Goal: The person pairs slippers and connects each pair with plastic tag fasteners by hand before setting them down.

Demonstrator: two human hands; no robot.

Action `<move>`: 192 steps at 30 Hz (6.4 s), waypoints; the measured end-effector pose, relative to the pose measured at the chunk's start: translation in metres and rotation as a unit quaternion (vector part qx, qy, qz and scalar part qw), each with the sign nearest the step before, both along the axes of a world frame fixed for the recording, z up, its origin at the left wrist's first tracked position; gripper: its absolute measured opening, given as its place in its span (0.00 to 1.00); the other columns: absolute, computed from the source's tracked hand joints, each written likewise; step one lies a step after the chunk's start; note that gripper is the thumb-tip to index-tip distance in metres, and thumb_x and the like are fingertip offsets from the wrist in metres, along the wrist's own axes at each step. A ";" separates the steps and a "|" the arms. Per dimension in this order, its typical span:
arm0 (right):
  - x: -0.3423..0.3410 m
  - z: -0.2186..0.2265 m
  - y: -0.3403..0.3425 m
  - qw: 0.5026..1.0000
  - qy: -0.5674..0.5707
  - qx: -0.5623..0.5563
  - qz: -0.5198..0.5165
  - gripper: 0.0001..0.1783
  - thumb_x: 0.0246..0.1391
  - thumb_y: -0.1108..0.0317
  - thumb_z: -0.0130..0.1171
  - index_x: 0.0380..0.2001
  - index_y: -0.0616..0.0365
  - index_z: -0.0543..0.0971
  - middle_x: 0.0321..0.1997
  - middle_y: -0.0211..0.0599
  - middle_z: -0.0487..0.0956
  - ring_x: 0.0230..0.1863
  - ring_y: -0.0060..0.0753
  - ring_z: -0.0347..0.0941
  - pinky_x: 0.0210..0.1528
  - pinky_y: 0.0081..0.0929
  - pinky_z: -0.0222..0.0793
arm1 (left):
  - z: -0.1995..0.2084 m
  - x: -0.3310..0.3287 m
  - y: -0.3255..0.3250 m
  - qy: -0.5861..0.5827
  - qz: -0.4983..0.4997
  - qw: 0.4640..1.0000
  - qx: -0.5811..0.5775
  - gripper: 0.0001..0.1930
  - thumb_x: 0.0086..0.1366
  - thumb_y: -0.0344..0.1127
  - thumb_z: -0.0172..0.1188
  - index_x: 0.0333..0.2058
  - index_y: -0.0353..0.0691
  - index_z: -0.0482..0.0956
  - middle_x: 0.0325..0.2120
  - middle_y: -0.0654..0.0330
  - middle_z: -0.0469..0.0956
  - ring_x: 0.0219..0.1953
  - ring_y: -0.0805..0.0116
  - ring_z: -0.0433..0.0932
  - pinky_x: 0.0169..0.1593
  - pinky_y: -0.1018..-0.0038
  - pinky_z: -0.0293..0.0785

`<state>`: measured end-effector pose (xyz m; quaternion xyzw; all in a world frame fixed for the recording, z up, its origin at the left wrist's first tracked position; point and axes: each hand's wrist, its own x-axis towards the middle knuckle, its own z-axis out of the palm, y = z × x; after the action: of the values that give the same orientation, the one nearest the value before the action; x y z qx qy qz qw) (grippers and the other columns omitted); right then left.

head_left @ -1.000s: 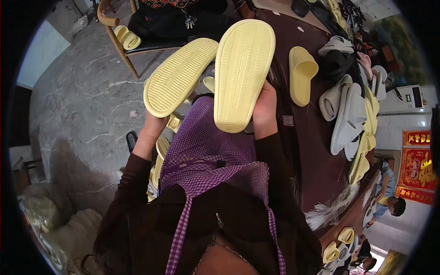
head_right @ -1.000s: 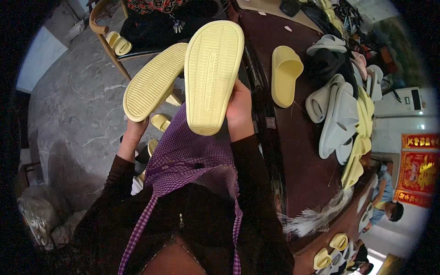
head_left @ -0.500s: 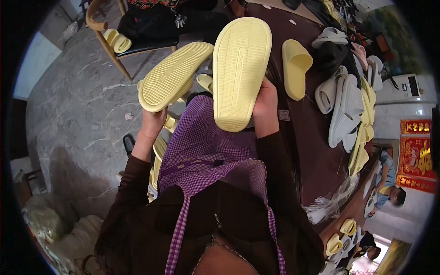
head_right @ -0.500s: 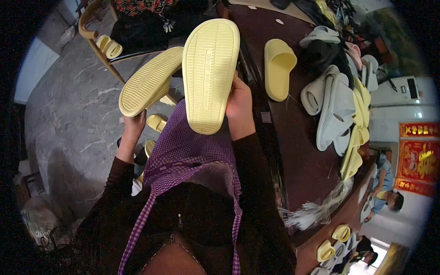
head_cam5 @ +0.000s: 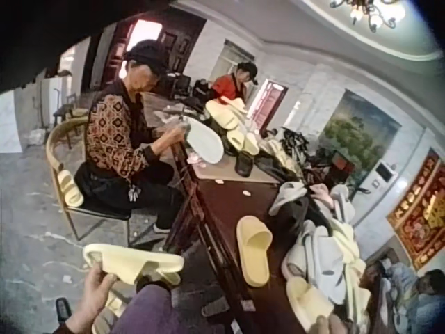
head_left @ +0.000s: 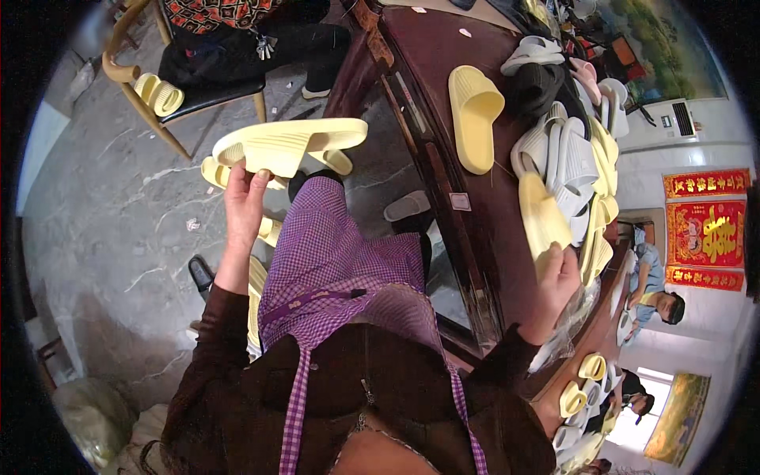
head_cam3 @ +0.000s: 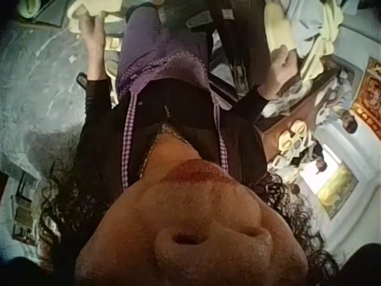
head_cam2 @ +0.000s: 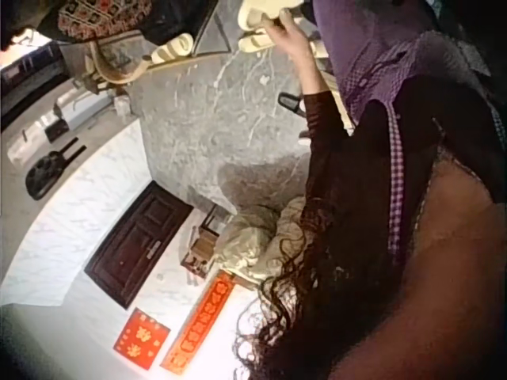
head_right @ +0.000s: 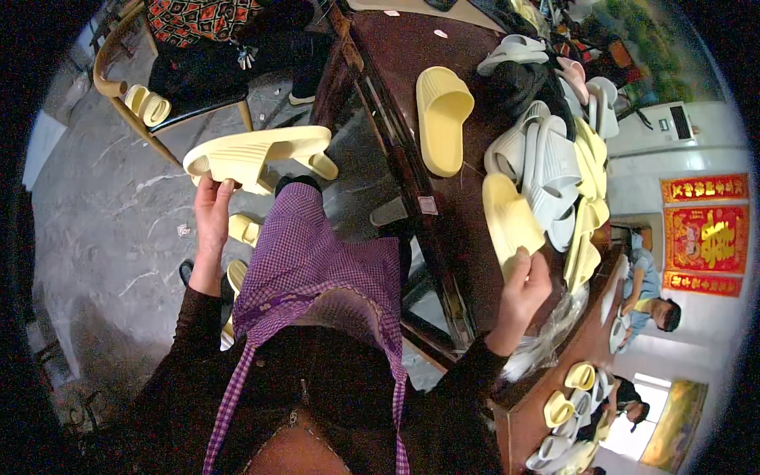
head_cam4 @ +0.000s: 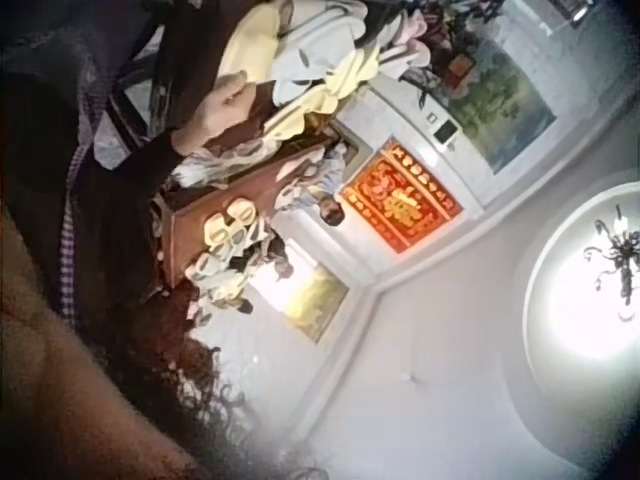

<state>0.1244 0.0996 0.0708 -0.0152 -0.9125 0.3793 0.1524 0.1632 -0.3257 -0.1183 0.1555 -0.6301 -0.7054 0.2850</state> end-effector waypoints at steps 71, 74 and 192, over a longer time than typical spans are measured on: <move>-0.280 -0.051 -0.049 0.943 0.036 0.284 0.173 0.16 0.54 0.64 0.51 0.37 0.70 0.74 0.28 0.38 0.77 0.27 0.26 0.70 0.28 0.25 0.66 | -0.142 0.258 -0.102 -0.329 0.432 0.797 0.265 0.13 0.60 0.41 0.55 0.34 0.36 0.73 0.22 0.65 0.71 0.20 0.76 0.67 0.22 0.77 0.67; -0.289 -0.047 -0.049 0.937 -0.003 0.322 0.137 0.18 0.55 0.62 0.51 0.38 0.69 0.74 0.29 0.40 0.77 0.27 0.27 0.71 0.28 0.25 0.66 | -0.146 0.257 -0.104 -0.324 0.438 0.790 0.281 0.13 0.60 0.41 0.55 0.34 0.36 0.73 0.22 0.64 0.71 0.20 0.76 0.67 0.21 0.76 0.68; 0.040 -0.103 -0.059 0.899 -0.044 -0.434 0.043 0.19 0.52 0.73 0.52 0.48 0.66 0.69 0.45 0.39 0.74 0.45 0.24 0.70 0.48 0.21 0.65 | 0.105 -0.073 0.147 -0.074 -0.356 0.904 -0.223 0.36 0.49 0.29 0.63 0.58 0.38 0.58 0.49 0.57 0.64 0.30 0.76 0.72 0.31 0.80 0.71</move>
<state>0.1649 0.0410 -0.0322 -0.0571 -0.6626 0.7432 0.0737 0.0904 -0.1785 -0.0130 -0.0954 -0.8036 -0.5875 -0.0056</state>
